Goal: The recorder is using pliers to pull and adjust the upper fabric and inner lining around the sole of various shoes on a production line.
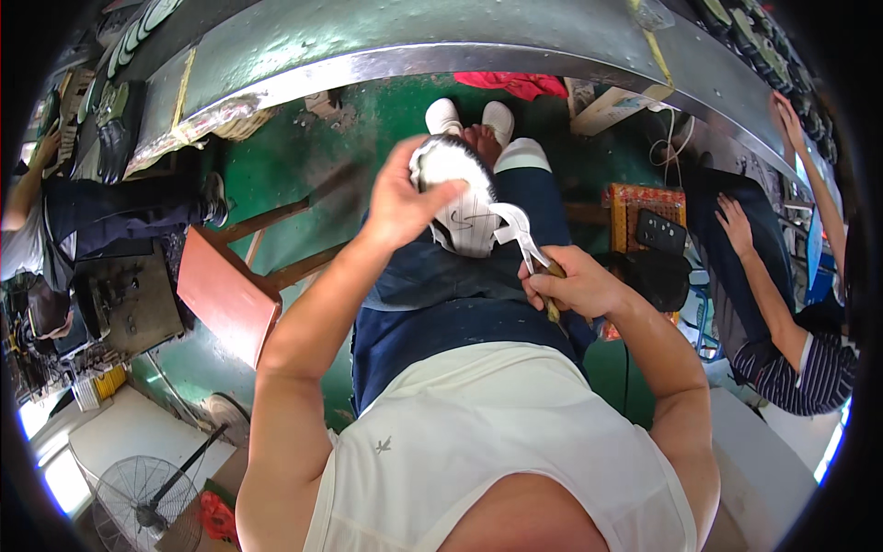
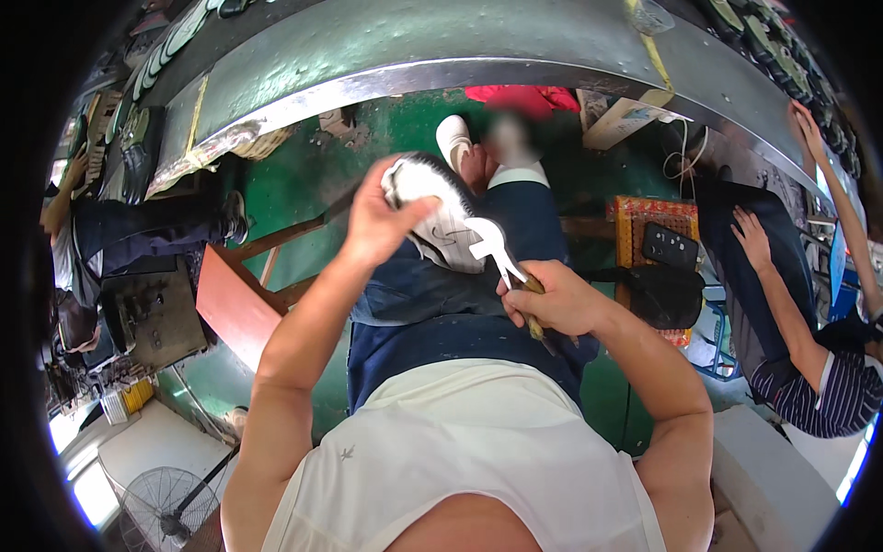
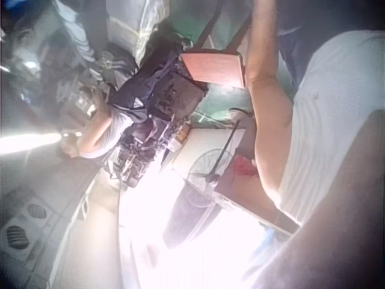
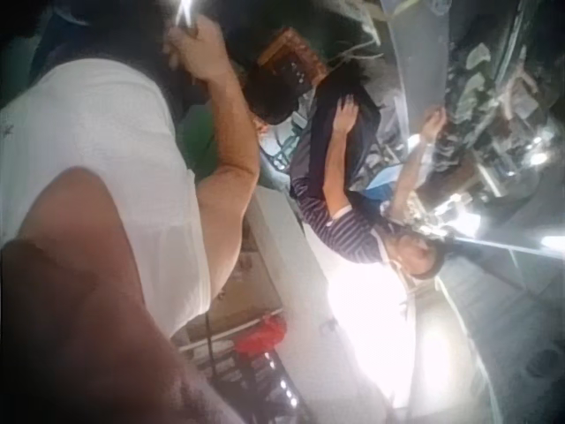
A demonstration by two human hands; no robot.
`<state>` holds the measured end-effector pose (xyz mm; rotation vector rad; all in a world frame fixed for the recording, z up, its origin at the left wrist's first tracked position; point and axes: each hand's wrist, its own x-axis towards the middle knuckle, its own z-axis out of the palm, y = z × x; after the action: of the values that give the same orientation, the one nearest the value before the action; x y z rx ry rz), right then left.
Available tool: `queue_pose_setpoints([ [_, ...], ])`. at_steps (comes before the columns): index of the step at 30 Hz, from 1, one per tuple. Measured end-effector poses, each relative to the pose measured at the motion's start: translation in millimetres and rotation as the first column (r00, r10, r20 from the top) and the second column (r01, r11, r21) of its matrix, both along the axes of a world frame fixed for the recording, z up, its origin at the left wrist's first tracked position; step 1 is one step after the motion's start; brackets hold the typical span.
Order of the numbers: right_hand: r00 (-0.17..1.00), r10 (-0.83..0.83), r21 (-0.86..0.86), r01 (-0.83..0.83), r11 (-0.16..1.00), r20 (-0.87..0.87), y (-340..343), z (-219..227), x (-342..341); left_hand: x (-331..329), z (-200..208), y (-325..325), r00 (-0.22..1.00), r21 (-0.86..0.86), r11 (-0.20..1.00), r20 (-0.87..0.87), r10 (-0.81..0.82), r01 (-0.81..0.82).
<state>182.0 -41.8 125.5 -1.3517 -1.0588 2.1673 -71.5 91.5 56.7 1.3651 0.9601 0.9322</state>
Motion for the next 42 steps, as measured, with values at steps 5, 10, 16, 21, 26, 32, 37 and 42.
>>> queue_pose_setpoints([
  [5,0.983,-0.167,-0.124,0.176,0.977,0.082,-4.8,-7.0,30.7,59.7,-14.8,16.1,0.986,-0.037,0.987,-0.058,-0.157,0.155],
  [10,0.751,-0.124,0.387,-0.184,0.904,0.648,-12.8,-21.0,59.6,89.5,-42.3,40.4,0.966,-0.035,0.982,-0.176,-0.189,0.186],
  [16,0.196,-0.542,0.516,-0.667,0.537,0.817,8.8,-38.2,58.6,106.0,-17.3,40.1,0.892,0.057,0.981,-0.428,-0.144,0.186],
  [21,-0.19,-0.535,0.152,-0.834,0.53,0.823,24.4,-4.6,54.2,98.4,7.0,38.3,0.942,-0.029,0.982,-0.278,-0.188,0.187],
  [26,-0.275,-0.486,-0.025,-0.888,0.459,0.83,29.8,29.7,54.7,87.2,18.7,31.7,0.941,-0.247,0.935,-0.16,-0.299,0.255],
  [32,-0.239,-0.48,-0.067,-0.935,0.348,0.844,41.2,24.4,60.8,84.7,-40.0,31.9,0.937,-0.331,0.9,-0.105,-0.333,0.283],
  [37,-0.311,-0.439,-0.132,-0.911,0.391,0.843,47.3,18.8,55.7,92.7,-37.7,35.3,0.904,-0.33,0.888,-0.176,-0.39,0.319],
  [42,-0.371,-0.326,-0.224,-0.885,0.408,0.87,60.3,15.6,55.5,96.5,-44.6,40.5,0.913,-0.32,0.888,-0.131,-0.387,0.33],
])
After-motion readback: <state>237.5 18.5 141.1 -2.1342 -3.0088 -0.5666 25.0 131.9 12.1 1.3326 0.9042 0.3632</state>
